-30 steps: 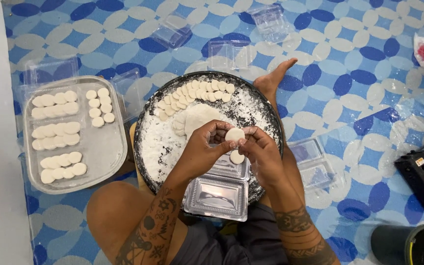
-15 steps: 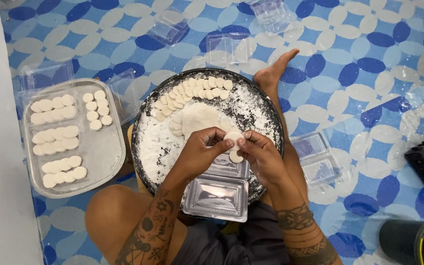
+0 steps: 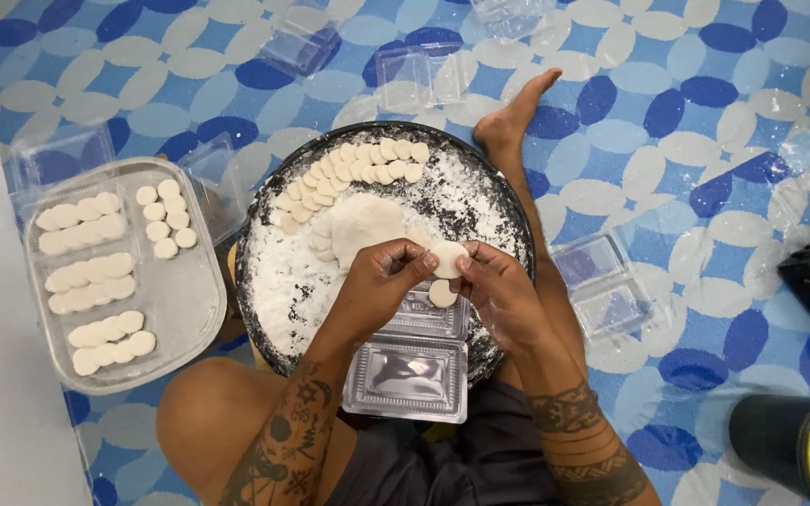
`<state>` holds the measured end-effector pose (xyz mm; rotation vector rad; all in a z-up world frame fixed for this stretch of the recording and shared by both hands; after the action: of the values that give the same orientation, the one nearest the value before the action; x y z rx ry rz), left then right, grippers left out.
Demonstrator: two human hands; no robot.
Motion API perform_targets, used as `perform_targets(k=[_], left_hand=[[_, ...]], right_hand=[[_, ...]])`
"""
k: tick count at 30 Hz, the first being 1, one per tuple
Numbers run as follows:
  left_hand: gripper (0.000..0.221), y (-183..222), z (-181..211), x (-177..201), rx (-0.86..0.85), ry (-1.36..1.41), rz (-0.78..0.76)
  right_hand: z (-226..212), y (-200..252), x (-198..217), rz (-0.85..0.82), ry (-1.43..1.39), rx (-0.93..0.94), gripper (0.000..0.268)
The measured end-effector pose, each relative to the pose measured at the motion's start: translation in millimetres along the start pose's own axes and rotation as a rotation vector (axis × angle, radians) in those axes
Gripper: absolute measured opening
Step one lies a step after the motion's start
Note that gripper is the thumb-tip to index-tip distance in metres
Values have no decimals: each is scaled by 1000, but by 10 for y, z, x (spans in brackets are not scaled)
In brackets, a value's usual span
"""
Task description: A person sitting on the floor packages small dough pieces into plastic containers from a large central bowl.
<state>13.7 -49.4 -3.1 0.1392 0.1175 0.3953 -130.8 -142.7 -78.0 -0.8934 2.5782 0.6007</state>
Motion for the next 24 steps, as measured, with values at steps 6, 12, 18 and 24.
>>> perform_targets(k=[6,12,18,24], left_hand=[[20,-18,17,-1,-26,-25,14],[22,19,66,-22,-34,22,23],[22,29,23,45,-51,-34,29],[21,96,78,59,-61,-74,2]], right_hand=[[-168,71,-176,-24,106,80,34],[-206,67,-226,-20,139,111,32],[-181,85,-239,-17,173,123,28],[-25,28,-91,5,167,64,19]])
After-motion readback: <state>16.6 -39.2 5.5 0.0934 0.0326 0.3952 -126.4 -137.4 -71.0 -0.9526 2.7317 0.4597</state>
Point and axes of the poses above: each hand's wrist, its own y-axis away from the middle knuckle, its own x-axis out of the back of the hand, z = x × y, the point moved 5 cm from there along -y, towards the middle knuckle
